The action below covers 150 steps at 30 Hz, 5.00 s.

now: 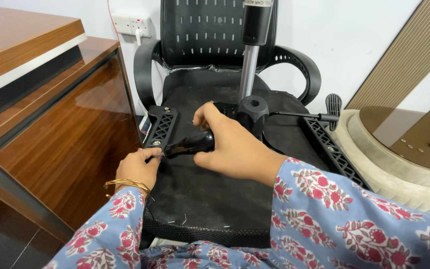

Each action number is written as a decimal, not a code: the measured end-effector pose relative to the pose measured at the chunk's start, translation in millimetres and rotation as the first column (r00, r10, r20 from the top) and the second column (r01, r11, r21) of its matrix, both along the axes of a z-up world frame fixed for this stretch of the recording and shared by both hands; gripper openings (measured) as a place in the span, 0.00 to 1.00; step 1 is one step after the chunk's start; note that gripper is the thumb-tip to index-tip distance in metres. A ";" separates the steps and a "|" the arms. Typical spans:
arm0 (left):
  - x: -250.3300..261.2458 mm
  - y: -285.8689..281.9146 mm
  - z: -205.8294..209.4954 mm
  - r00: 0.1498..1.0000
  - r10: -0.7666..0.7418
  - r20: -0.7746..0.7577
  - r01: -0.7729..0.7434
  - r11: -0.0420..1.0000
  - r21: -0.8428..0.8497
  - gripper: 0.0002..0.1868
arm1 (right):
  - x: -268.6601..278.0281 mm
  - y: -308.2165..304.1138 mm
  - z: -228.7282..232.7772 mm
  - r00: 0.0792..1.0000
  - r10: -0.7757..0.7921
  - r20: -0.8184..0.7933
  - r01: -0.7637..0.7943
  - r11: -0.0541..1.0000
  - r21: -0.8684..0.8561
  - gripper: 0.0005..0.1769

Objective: The person uses a screwdriver to tighten screws on the underside of an office chair, securing the base and side rails to the seat. The chair is upside down on the floor. The person works methodically around the central gas lift and along the side rails.

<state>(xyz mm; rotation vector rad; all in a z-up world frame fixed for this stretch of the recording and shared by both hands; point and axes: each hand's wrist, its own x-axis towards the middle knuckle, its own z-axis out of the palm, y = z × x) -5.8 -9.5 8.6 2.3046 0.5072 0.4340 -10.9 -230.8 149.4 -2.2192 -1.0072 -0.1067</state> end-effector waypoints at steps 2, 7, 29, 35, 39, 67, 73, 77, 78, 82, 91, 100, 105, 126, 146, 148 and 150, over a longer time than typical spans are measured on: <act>-2.0 0.9 0.3 1.000 0.008 -0.029 -0.009 1.000 -0.019 0.14 | -0.5 1.5 0.4 0.999 -0.032 0.014 0.032 0.999 0.011 0.25; -3.2 -0.7 3.9 0.999 0.003 -0.039 -0.004 0.999 -0.034 0.15 | -1.8 3.1 6.2 0.896 -0.373 -0.239 0.347 0.927 -0.144 0.23; 16.2 5.3 12.1 0.989 -0.125 -0.080 0.130 0.990 0.058 0.21 | 1.4 -24.6 -7.2 0.861 -0.354 -0.365 0.493 0.756 0.430 0.18; 28.4 -49.4 13.9 0.965 -0.263 -0.012 0.264 0.963 0.061 0.19 | -0.4 -42.0 -10.6 0.845 -0.339 -0.412 0.524 0.678 0.516 0.15; 36.8 -88.8 8.7 0.940 -0.340 -0.036 0.339 0.940 -0.030 0.15 | -0.6 -60.5 -13.9 0.871 -0.310 -0.382 0.489 0.637 0.597 0.15; 44.7 -101.2 -16.4 0.955 -0.294 -0.045 0.297 0.949 0.104 0.27 | -14.3 -77.5 -32.9 0.897 -0.372 -0.238 0.440 0.703 0.559 0.17; 37.9 -99.3 -12.7 0.949 -0.313 -0.021 0.314 0.946 0.084 0.27 | -4.6 -72.8 -24.8 0.898 -0.426 -0.110 0.431 0.801 0.416 0.18; 34.0 -99.9 -6.5 0.950 -0.309 -0.037 0.311 0.948 0.072 0.27 | 3.2 -69.6 -6.9 0.914 -0.404 -0.036 0.397 0.872 0.286 0.19; 32.5 -100.7 -3.9 0.950 -0.308 -0.045 0.311 0.948 0.069 0.27 | 5.6 -69.0 -0.5 0.903 -0.428 -0.045 0.427 0.880 0.208 0.20; 23.3 -102.6 5.9 0.951 -0.293 -0.103 0.299 0.953 0.042 0.25 | 12.8 -56.0 19.0 0.913 -0.406 0.033 0.404 0.914 0.043 0.24; 14.1 -106.9 16.5 0.965 -0.259 -0.028 0.261 0.963 0.065 0.19 | 16.0 -47.6 24.1 0.921 -0.372 0.118 0.372 0.928 0.015 0.25; 14.8 -115.2 27.2 0.978 -0.199 0.064 0.198 0.980 0.008 0.17 | 21.0 -34.0 28.8 0.867 -0.493 0.077 0.494 0.870 0.007 0.28; 23.8 -111.7 27.7 0.960 -0.256 0.117 0.239 0.961 0.141 0.14 | 17.1 -27.7 29.0 0.850 -0.525 0.044 0.526 0.845 -0.090 0.29; 27.2 -118.1 45.7 0.923 -0.364 0.126 0.337 0.921 0.194 0.16 | 26.6 -75.9 30.3 0.741 0.082 0.666 -0.120 0.993 0.011 0.29; 7.7 -109.2 58.2 0.915 -0.398 0.062 0.398 0.917 0.017 0.25 | 20.5 -61.2 15.9 0.935 -0.050 0.351 0.098 0.988 -0.122 0.20; 7.5 -109.9 57.9 0.914 -0.398 0.075 0.401 0.916 -0.028 0.25 | 21.5 -63.7 19.4 0.954 -0.108 0.280 0.154 0.977 -0.149 0.20; 7.1 -113.0 57.4 0.924 -0.372 0.084 0.376 0.926 -0.036 0.25 | 20.5 -62.4 24.5 0.956 -0.175 0.235 0.218 0.961 -0.171 0.19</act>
